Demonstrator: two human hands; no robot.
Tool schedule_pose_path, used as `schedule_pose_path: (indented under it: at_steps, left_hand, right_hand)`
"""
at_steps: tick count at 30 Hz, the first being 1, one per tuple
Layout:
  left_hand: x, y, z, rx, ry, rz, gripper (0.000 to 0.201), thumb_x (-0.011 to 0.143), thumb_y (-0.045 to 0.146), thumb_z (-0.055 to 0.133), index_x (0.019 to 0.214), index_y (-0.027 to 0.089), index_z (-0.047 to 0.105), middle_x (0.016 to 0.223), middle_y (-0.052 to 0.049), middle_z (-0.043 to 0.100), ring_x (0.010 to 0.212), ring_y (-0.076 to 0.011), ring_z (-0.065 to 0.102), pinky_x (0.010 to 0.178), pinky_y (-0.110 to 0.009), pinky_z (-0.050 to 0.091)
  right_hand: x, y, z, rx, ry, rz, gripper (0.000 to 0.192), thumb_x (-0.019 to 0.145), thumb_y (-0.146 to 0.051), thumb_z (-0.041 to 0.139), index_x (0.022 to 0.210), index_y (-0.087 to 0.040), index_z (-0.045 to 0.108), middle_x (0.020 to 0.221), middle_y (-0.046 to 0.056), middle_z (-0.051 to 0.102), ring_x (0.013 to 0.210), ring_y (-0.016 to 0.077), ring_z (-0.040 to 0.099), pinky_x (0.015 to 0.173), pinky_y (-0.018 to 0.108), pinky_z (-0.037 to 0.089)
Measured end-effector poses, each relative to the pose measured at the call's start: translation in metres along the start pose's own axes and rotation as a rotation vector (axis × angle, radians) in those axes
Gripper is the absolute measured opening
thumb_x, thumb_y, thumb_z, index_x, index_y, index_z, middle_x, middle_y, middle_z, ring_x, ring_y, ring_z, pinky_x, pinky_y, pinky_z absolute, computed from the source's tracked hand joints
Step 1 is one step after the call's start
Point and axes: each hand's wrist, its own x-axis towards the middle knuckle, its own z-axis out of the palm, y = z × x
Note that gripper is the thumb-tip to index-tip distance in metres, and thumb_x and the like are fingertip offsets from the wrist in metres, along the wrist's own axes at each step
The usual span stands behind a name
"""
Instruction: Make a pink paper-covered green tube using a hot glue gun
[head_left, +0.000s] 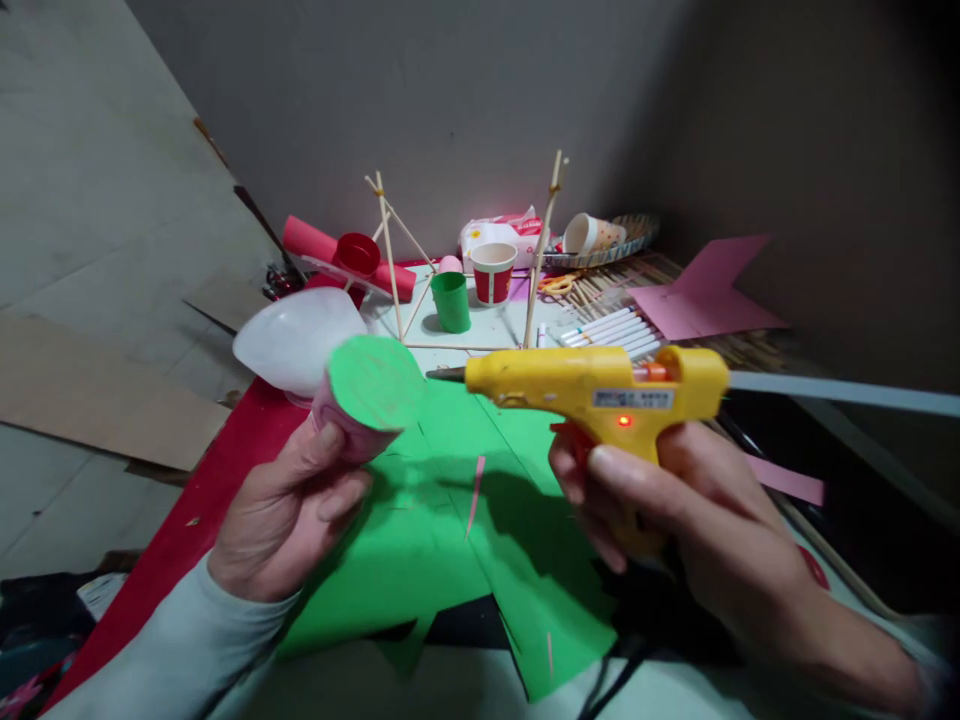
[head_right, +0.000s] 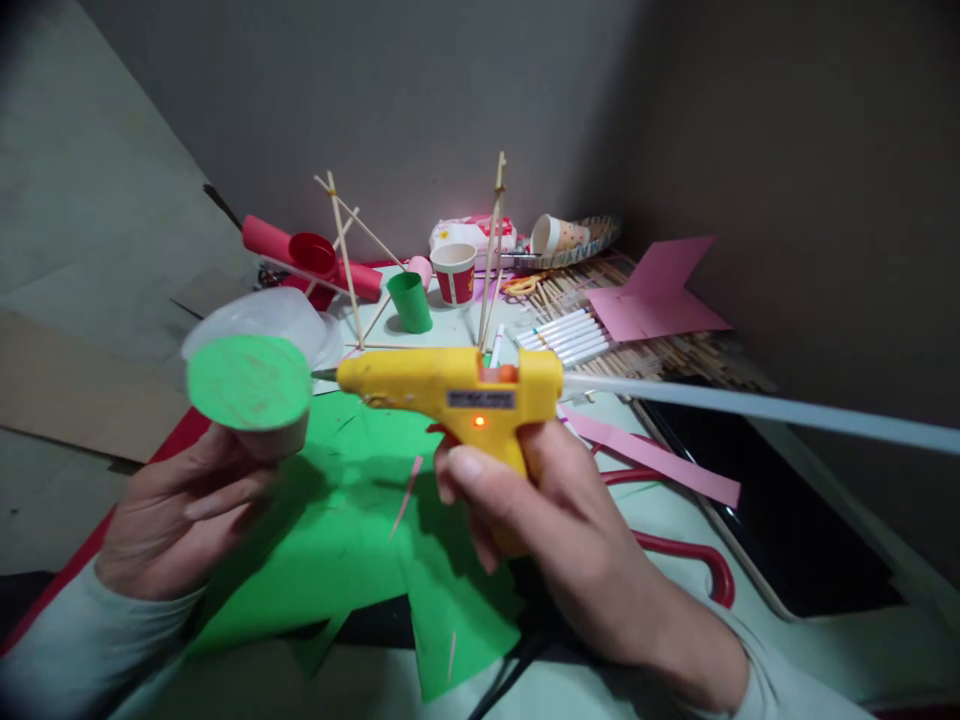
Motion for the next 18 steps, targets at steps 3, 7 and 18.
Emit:
schedule_pose_path:
  at_steps: [3,7,18]
  left_hand:
    - [0.001,0.001,0.005,0.097,-0.055,0.095,0.035,0.053,0.013,0.101,0.082,0.015,0.081,0.072,0.002,0.078,0.047,-0.006,0.062,0.039,-0.01,0.053]
    - [0.001,0.001,0.001,0.137,-0.139,0.115,0.031,0.063,0.024,0.098,0.089,0.013,0.084,0.084,-0.006,0.083,0.071,-0.0177,0.076,0.06,-0.022,0.067]
    - [-0.007,0.0,-0.003,0.289,-0.256,0.093,0.027,0.081,0.038,0.087,0.096,0.015,0.086,0.093,-0.011,0.084,0.075,-0.0203,0.078,0.068,-0.025,0.068]
  right_hand:
    - [0.015,-0.002,-0.002,0.298,-0.03,0.085,0.031,0.096,-0.043,0.061,0.083,-0.018,0.075,0.057,-0.003,0.05,0.04,0.0056,0.049,0.039,0.017,0.033]
    - [0.03,0.005,-0.011,0.42,0.041,0.167,0.027,0.088,-0.041,0.069,0.087,-0.015,0.078,0.055,-0.002,0.053,0.04,0.0054,0.049,0.038,0.014,0.034]
    - [0.047,0.031,-0.015,0.361,0.188,0.411,0.038,0.11,-0.028,0.037,0.111,-0.011,0.071,0.083,0.011,0.079,0.058,0.0111,0.072,0.056,0.017,0.06]
